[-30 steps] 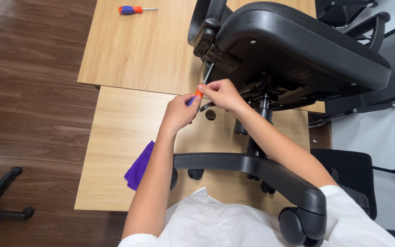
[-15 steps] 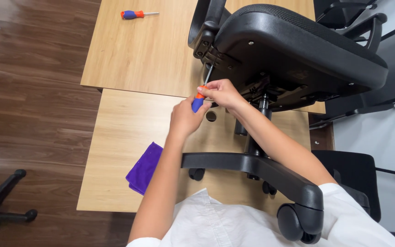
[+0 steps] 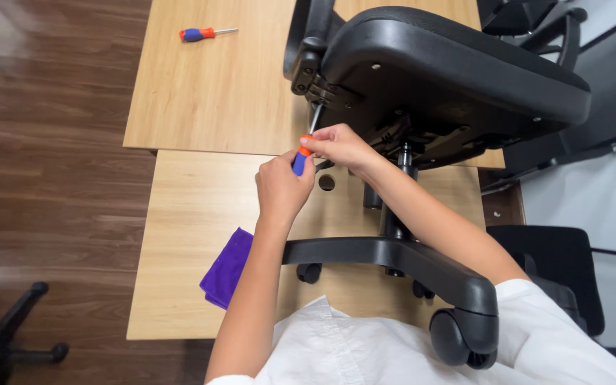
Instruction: The person uses a screwdriver to unscrew the bolts attaching the seat of an office chair to its base mechanism, working around the underside of the seat. They then lift the detached seat off the gas cylinder, place it on a nearby chair, and set the screwdriver down on the seat.
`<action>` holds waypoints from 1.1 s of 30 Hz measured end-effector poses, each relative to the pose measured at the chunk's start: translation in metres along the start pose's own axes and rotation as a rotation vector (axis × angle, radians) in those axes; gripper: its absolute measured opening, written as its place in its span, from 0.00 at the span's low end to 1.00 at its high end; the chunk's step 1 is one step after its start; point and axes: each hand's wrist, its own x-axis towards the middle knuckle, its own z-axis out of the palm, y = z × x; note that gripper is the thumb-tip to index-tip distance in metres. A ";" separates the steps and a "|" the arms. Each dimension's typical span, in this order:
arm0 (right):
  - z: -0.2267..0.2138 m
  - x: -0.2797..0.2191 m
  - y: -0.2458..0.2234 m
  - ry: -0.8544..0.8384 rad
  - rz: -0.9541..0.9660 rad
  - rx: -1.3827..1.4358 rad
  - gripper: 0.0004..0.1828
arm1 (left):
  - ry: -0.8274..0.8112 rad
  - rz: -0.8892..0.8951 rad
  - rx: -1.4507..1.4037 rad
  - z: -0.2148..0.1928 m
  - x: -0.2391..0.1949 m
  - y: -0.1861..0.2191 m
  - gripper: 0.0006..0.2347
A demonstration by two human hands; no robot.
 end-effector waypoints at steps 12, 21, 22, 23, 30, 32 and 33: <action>-0.047 -0.083 -0.025 -0.233 -0.137 -0.208 0.18 | -0.207 0.082 -0.209 -0.008 -0.045 0.031 0.16; -0.051 -0.108 0.063 -0.192 0.141 -0.013 0.19 | -0.579 0.088 0.001 0.089 -0.047 -0.022 0.15; -0.049 -0.102 0.078 -0.188 0.141 -0.008 0.19 | -0.584 0.091 0.004 0.093 -0.043 -0.018 0.15; -0.047 -0.096 0.093 -0.187 0.155 0.052 0.20 | -0.653 0.047 0.042 0.097 -0.038 -0.015 0.15; -0.037 -0.070 0.126 -0.179 0.294 0.042 0.22 | -0.950 -0.309 0.021 0.130 -0.013 -0.030 0.15; -0.032 -0.070 0.114 -0.157 0.353 0.027 0.22 | -0.965 -0.350 -0.006 0.150 -0.004 -0.047 0.14; -0.029 -0.069 0.107 -0.135 0.409 0.008 0.21 | -0.976 -0.390 -0.036 0.160 0.000 -0.056 0.14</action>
